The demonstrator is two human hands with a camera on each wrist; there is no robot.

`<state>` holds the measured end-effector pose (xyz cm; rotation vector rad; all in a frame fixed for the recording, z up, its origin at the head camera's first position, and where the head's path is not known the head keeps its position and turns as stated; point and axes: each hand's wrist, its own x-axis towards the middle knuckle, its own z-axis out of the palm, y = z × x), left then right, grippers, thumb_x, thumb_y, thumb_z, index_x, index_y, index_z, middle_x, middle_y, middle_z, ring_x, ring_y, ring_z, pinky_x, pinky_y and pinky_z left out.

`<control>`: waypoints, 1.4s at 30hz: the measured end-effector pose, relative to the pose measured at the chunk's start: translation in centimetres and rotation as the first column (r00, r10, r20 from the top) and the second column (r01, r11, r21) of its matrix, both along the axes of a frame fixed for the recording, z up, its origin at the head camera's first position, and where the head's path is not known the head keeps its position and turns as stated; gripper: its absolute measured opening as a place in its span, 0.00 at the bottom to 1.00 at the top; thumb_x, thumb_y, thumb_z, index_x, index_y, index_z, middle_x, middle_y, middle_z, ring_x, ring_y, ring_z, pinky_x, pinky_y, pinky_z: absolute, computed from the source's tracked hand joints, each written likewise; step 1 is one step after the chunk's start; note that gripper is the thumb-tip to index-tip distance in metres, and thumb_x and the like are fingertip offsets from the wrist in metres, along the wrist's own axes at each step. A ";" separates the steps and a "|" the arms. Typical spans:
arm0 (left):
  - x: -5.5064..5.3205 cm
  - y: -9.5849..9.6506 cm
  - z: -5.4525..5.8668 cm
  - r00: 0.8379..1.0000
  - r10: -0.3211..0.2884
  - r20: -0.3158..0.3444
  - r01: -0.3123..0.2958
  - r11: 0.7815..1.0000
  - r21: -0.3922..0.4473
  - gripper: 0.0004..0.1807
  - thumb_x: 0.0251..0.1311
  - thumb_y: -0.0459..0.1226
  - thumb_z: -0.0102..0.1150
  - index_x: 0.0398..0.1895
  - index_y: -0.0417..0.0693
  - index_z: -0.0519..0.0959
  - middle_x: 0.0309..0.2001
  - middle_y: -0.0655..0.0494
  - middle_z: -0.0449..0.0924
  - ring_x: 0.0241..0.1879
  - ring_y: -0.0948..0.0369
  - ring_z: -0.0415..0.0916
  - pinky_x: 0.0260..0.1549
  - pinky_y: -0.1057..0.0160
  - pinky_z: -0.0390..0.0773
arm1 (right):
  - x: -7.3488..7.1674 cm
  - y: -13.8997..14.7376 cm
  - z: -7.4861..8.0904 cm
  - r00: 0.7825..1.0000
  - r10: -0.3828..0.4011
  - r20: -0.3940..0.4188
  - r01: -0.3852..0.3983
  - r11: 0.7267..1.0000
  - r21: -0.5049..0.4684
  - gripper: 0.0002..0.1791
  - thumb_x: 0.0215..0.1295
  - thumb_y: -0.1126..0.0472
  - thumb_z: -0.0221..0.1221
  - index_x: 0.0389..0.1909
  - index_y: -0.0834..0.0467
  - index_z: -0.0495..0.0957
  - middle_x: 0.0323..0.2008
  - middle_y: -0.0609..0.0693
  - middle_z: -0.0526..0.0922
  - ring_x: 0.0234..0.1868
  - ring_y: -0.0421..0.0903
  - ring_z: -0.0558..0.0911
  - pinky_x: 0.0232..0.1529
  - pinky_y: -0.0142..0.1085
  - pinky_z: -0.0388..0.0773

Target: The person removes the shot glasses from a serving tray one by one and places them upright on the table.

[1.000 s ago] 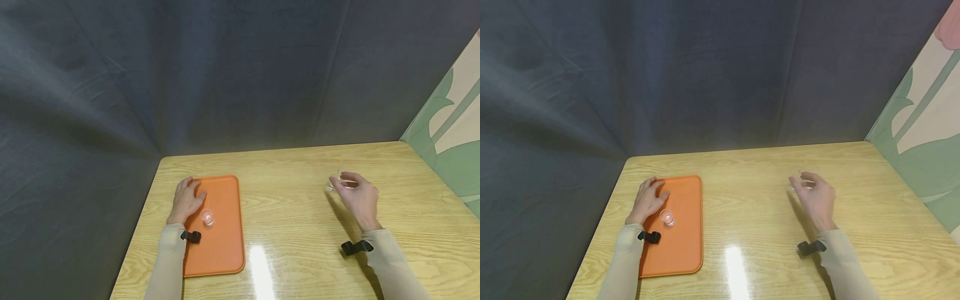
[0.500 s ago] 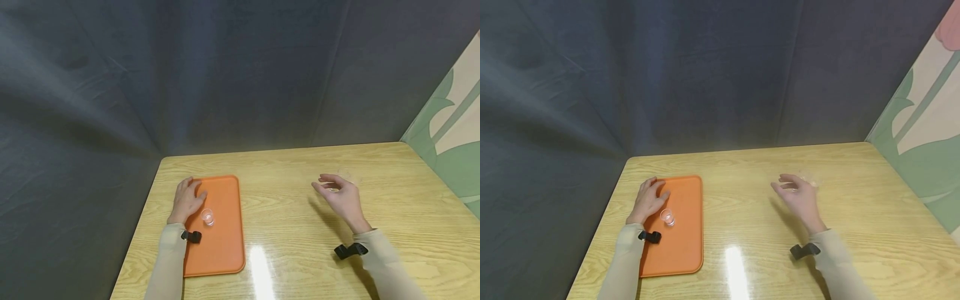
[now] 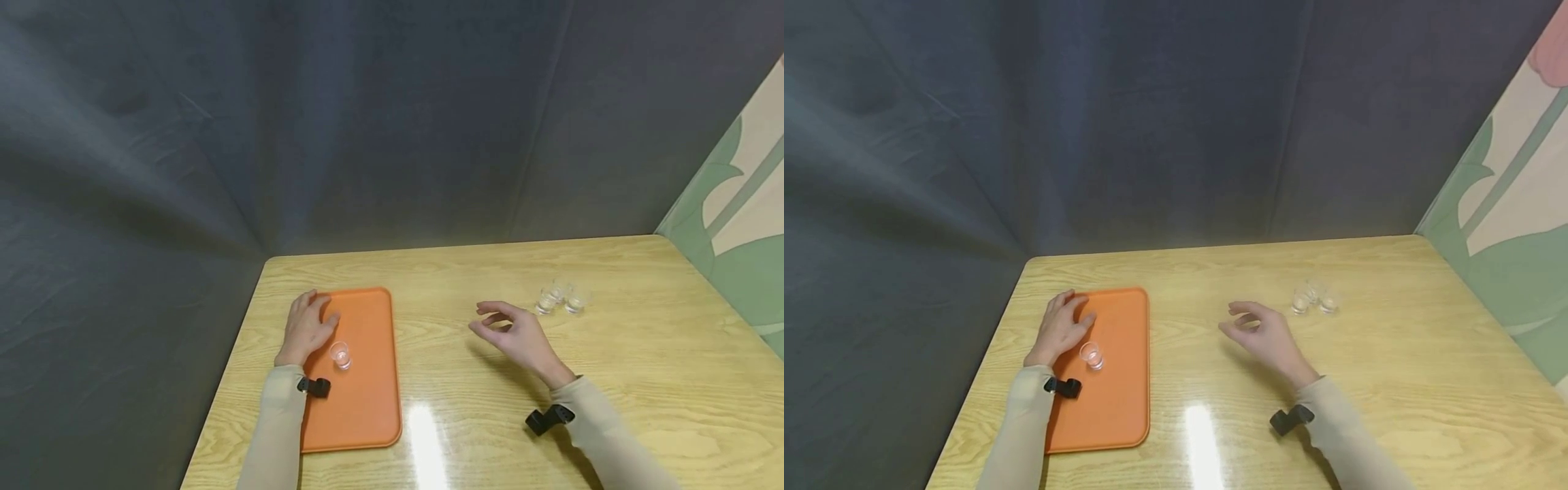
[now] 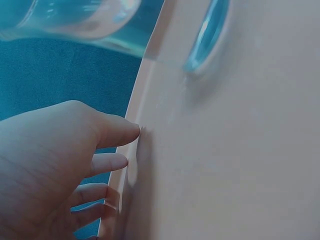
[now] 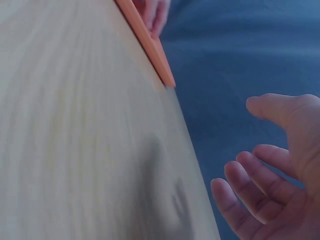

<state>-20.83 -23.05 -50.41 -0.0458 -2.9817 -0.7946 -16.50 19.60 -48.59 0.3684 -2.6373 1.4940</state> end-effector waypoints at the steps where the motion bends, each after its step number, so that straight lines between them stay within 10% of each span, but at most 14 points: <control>1: 0.0 0.0 -0.1 1.000 -0.001 0.001 0.001 1.000 0.001 0.30 0.74 0.46 0.60 0.72 0.40 0.76 0.80 0.35 0.60 0.82 0.38 0.53 0.80 0.37 0.56 | 0.1 -0.4 -0.1 1.000 0.015 0.008 -0.015 1.000 -0.002 0.26 0.68 0.54 0.73 0.63 0.61 0.83 0.56 0.58 0.88 0.47 0.44 0.88 0.48 0.31 0.87; 42: 0.0 0.1 0.2 1.000 -0.005 0.018 0.005 1.000 -0.018 0.31 0.75 0.47 0.59 0.73 0.39 0.74 0.80 0.35 0.59 0.82 0.37 0.52 0.81 0.37 0.54 | 1.7 -17.4 -0.3 0.922 0.385 0.029 -0.381 0.920 -0.089 0.23 0.67 0.58 0.73 0.58 0.65 0.84 0.51 0.57 0.89 0.46 0.49 0.90 0.46 0.31 0.87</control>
